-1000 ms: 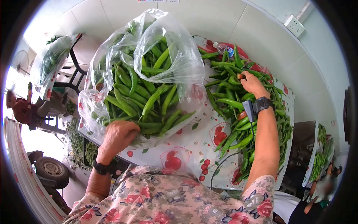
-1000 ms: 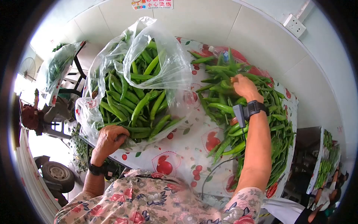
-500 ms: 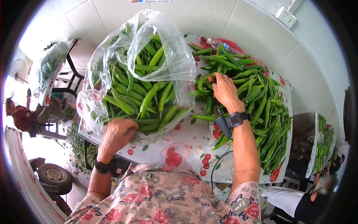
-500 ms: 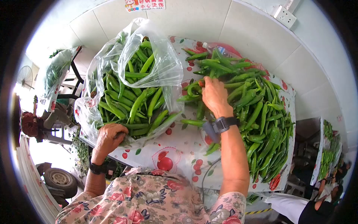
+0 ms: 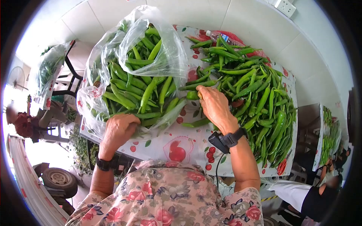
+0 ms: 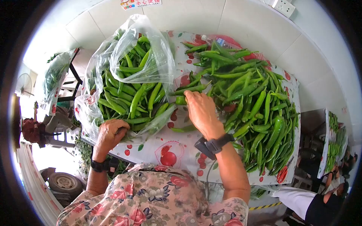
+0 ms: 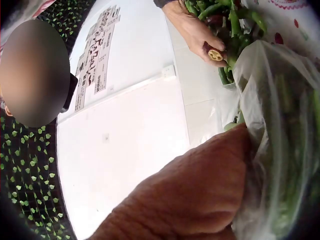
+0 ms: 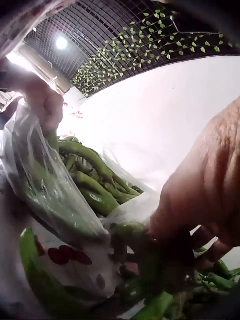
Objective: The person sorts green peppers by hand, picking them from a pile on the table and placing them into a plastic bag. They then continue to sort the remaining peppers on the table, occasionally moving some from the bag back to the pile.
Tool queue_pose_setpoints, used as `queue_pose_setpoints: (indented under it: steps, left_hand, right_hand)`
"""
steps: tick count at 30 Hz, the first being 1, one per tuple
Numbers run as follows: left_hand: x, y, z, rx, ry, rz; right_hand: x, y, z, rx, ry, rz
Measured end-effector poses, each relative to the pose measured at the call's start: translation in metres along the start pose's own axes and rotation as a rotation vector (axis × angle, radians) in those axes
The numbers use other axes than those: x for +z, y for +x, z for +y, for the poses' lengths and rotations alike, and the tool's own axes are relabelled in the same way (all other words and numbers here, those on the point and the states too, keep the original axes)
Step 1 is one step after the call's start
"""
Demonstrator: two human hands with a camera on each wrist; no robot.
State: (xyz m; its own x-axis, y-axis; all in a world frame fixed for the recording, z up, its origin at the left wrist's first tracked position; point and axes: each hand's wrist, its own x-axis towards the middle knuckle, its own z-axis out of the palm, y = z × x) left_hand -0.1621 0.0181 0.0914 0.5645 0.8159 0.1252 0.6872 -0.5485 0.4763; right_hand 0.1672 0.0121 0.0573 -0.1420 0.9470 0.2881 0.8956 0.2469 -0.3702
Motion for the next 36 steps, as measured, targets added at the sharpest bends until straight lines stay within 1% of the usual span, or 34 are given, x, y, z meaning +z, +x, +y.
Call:
queue_pose_setpoints:
  steps: [3,6,7,10,12,13,14,16,18,19,20,22,25,26,28,29,32,33,36]
  left_hand:
    - [0.000,0.000,0.001,0.006,0.009,0.004]
    - [-0.002,0.000,0.003,-0.010,0.024,-0.008]
    - [-0.002,0.000,0.003,-0.018,0.028,-0.014]
    - [-0.001,-0.001,0.002,-0.012,0.030,-0.005]
    - [-0.001,-0.001,0.003,-0.012,0.036,-0.004]
    - [-0.001,-0.001,0.003,-0.011,0.038,-0.002]
    - [-0.002,-0.001,0.004,-0.015,0.038,-0.002]
    - [-0.002,0.000,0.005,-0.016,0.037,-0.009]
    - [-0.001,0.001,0.007,-0.013,0.040,-0.015]
    - [-0.002,0.002,0.007,-0.014,0.045,-0.015]
    - [-0.002,0.001,0.007,-0.016,0.040,-0.017]
    - [-0.002,0.001,0.005,-0.021,0.028,-0.021]
    - [-0.002,-0.001,0.005,-0.019,0.044,-0.016]
    - [-0.001,-0.002,0.005,-0.019,0.046,-0.015]
    - [-0.001,-0.001,0.005,-0.008,0.047,-0.009]
    - [0.000,-0.001,0.005,-0.010,0.051,-0.005]
    - [0.000,0.000,0.006,-0.016,0.054,-0.008]
    - [0.000,0.001,0.007,-0.021,0.054,-0.012]
    - [0.001,0.002,0.007,-0.021,0.063,-0.017]
  right_hand:
    - [-0.013,-0.013,-0.015,-0.002,0.134,0.031]
    - [-0.026,-0.028,-0.033,0.035,0.281,0.101]
    - [-0.024,-0.036,-0.032,0.035,0.266,0.184]
    - [-0.038,-0.059,-0.033,0.436,0.541,0.200]
    - [-0.048,-0.069,-0.021,0.613,0.548,0.394]
    - [-0.048,-0.077,-0.009,0.632,0.572,0.502]
    - [-0.039,-0.086,0.016,0.675,0.594,0.570]
    - [-0.032,-0.088,0.043,0.836,0.719,0.592]
    - [-0.029,-0.075,0.044,0.839,0.780,0.442]
    - [-0.032,-0.067,0.034,0.825,0.766,0.288]
    - [-0.029,-0.065,0.022,0.730,0.781,0.181]
    - [-0.020,-0.062,0.001,0.537,0.723,-0.117]
    - [-0.010,-0.070,-0.014,0.562,0.620,-0.135]
    - [-0.008,-0.075,-0.015,0.606,0.676,-0.093]
    - [-0.007,-0.085,-0.009,0.695,0.783,0.003]
    - [-0.005,-0.087,-0.002,0.709,0.844,0.107]
    - [-0.019,-0.079,0.010,0.851,0.932,0.333]
    - [-0.014,-0.076,0.020,0.833,0.946,0.358]
    - [-0.014,-0.060,0.019,0.703,0.887,0.048]
